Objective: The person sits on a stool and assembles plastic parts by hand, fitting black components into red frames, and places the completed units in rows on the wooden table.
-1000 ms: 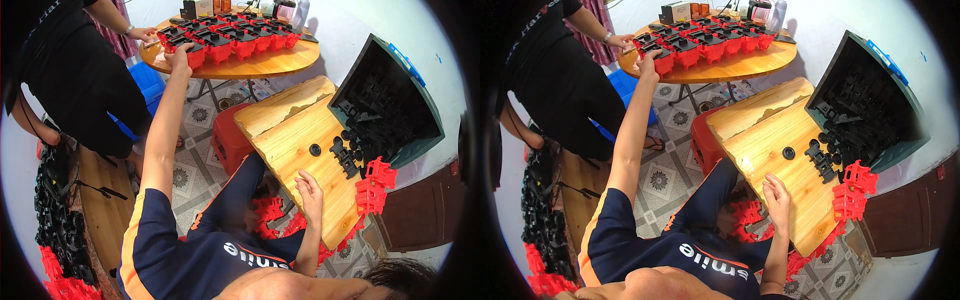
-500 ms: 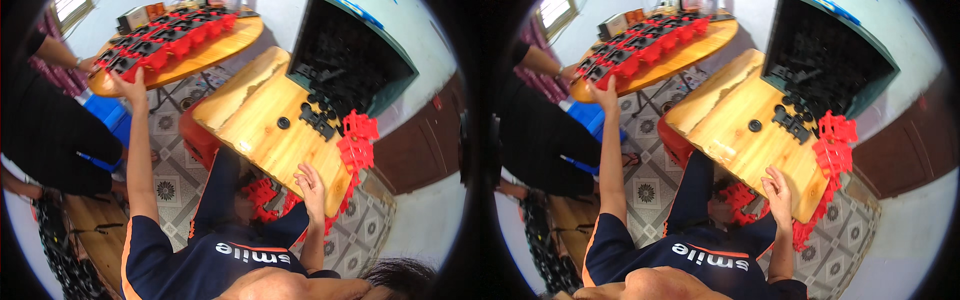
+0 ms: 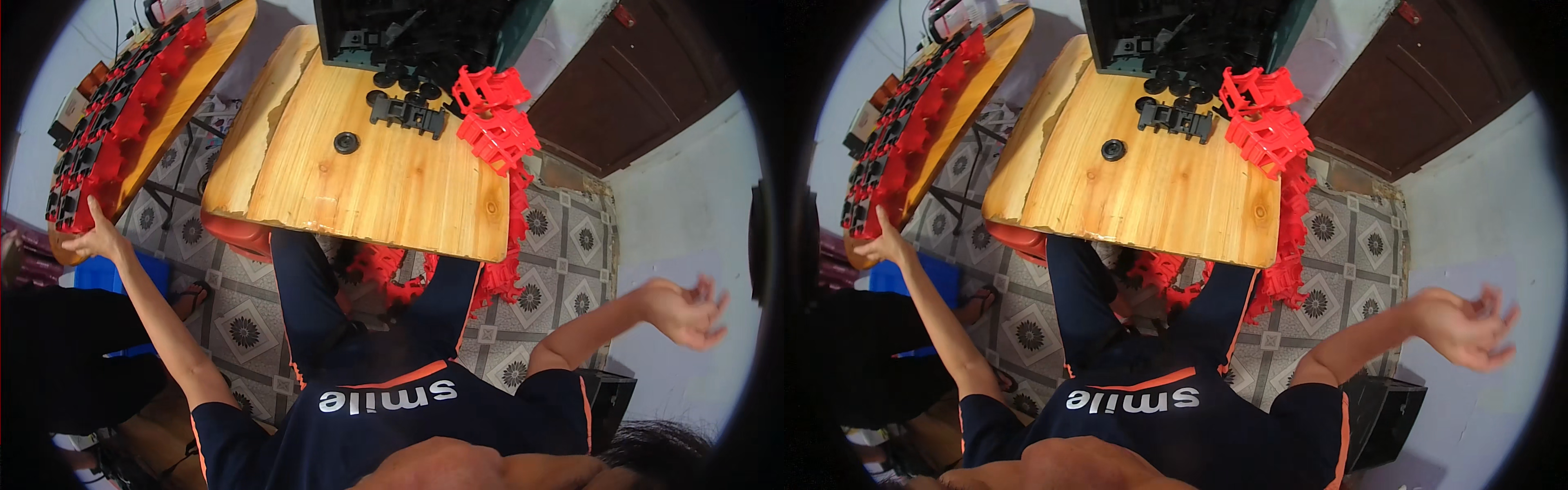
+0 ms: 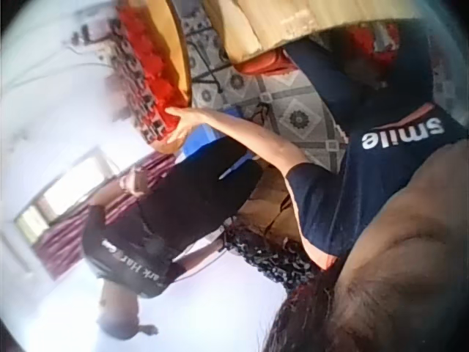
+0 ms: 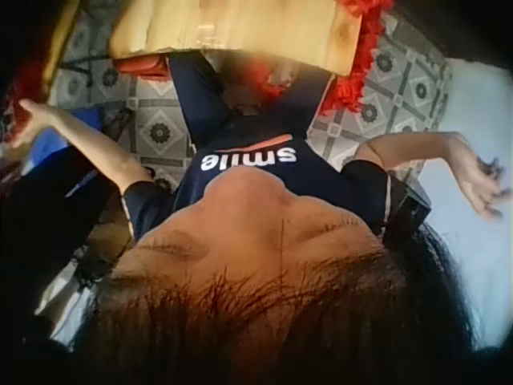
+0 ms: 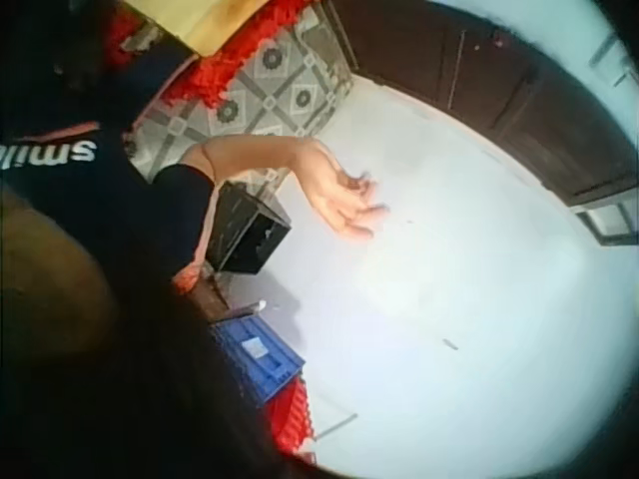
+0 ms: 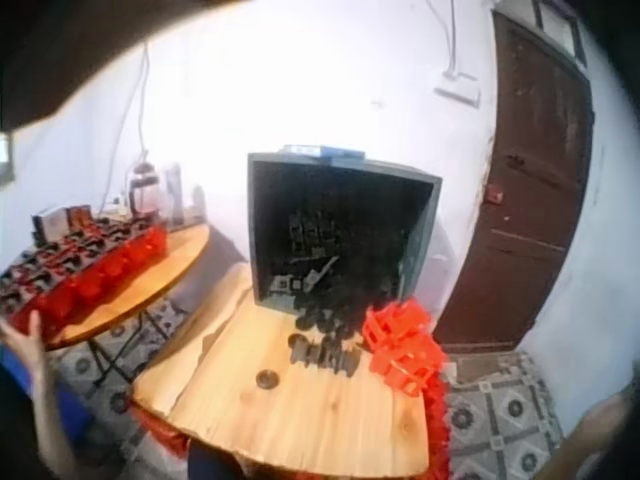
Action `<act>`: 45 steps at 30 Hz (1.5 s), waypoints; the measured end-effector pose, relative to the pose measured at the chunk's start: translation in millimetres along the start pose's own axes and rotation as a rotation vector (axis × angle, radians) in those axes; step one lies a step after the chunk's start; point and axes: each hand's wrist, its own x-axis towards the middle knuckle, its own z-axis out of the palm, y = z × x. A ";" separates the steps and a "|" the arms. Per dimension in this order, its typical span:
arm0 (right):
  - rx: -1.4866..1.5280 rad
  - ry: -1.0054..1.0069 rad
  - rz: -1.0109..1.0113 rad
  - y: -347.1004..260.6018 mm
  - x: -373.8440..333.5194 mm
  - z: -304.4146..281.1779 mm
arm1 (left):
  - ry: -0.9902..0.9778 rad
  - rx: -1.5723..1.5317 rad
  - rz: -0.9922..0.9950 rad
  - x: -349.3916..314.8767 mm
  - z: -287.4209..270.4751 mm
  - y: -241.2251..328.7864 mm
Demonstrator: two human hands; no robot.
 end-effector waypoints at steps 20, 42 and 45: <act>-0.116 -1.327 0.190 77.5 -328.5 90.2 | -1.089 -0.581 -0.075 -330.1 -73.0 157.2; 0.760 -1.687 0.613 -204.0 -280.9 19.8 | -1.077 -1.084 -0.780 -373.0 -98.6 144.7; 0.809 -1.383 0.300 -189.5 -287.3 43.4 | -1.013 -1.149 -0.792 -368.4 -87.8 138.5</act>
